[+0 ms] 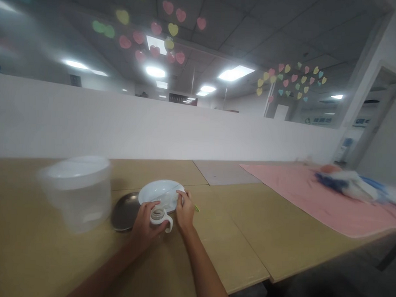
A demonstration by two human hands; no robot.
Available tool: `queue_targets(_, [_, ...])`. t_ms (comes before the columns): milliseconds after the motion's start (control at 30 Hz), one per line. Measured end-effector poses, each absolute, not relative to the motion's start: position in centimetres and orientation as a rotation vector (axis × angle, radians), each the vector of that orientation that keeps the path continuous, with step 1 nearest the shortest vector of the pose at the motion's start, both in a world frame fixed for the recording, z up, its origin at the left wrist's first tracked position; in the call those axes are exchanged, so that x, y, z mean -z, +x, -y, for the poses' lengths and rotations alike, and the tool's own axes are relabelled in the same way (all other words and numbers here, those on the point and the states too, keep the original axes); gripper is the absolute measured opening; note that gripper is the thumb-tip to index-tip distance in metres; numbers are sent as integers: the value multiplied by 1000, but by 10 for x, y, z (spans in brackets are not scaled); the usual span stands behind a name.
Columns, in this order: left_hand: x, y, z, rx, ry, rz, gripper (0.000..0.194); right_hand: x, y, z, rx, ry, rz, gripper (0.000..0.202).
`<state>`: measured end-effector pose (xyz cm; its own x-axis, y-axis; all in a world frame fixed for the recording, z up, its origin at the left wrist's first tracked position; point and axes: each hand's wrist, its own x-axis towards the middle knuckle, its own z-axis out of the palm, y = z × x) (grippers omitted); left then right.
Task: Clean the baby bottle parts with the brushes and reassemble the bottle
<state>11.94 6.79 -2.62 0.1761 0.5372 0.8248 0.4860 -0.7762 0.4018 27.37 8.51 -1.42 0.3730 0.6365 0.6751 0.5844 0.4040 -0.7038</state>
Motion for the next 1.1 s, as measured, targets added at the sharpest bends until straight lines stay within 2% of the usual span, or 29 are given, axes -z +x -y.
queue_targets(800, [28, 119, -68, -1671, 2380, -1059, 44, 12, 275, -88, 119, -1207, 1256, 11])
queue_targets(1100, [28, 119, -69, -1660, 2378, -1053, 44, 12, 273, -83, -10, -1210, 1369, 24])
